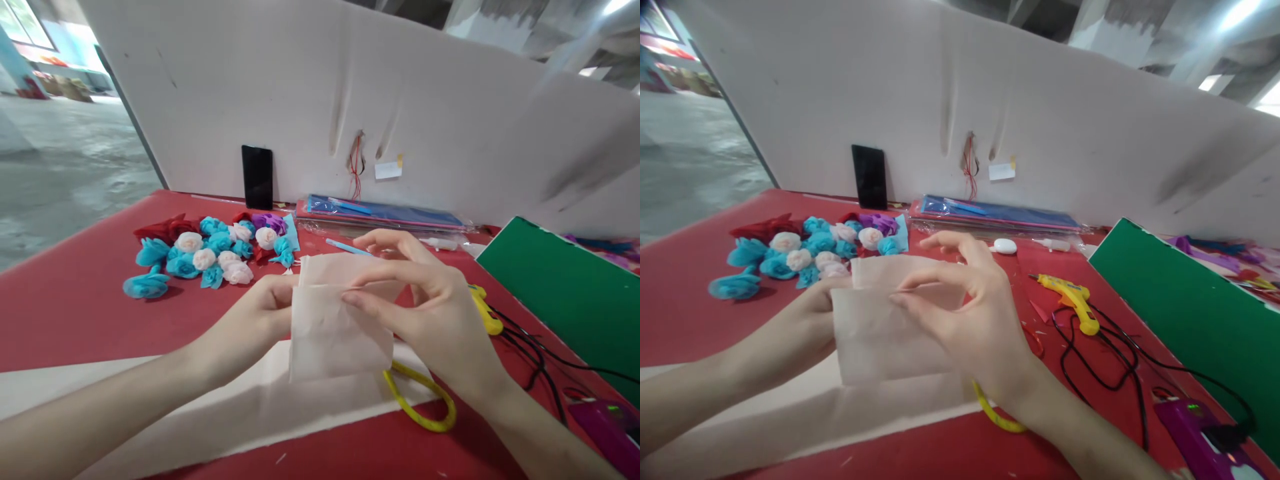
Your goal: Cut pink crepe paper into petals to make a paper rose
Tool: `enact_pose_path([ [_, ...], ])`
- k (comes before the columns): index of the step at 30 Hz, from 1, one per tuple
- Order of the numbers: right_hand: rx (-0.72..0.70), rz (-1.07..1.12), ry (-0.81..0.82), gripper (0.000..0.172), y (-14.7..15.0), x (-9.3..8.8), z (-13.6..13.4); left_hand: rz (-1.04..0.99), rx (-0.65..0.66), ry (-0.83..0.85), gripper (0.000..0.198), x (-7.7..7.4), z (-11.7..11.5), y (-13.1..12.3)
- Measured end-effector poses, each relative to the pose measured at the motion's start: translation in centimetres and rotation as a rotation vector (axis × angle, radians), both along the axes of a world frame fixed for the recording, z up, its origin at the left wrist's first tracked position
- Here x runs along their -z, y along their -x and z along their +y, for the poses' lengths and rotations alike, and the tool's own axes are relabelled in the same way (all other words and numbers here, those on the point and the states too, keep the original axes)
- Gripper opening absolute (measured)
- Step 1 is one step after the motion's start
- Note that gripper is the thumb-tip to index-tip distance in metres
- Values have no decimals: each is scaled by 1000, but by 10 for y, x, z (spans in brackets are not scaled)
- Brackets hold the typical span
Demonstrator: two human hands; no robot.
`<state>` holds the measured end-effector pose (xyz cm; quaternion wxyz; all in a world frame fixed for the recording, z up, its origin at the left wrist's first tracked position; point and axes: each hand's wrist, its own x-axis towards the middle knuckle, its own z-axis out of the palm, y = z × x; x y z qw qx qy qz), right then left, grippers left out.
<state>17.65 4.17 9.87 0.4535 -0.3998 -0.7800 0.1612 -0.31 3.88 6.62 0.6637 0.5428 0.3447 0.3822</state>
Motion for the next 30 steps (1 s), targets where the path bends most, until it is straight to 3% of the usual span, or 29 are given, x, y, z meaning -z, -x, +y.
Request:
enact_pose_path([
  [7,-20,100,6,5,-1,-4,-2,6,-17,-15,12,-2,-7,0],
  [19,-9,67,-37,8,-1,-6,-6,31,-42,-59,14,-4,-6,-1],
  [28,15,120,51,8,0,-5,-5,29,-59,-37,11,2,-8,0],
  [30,20,119,1,8,-2,-6,-4,-9,-71,-17,11,2,-7,1],
])
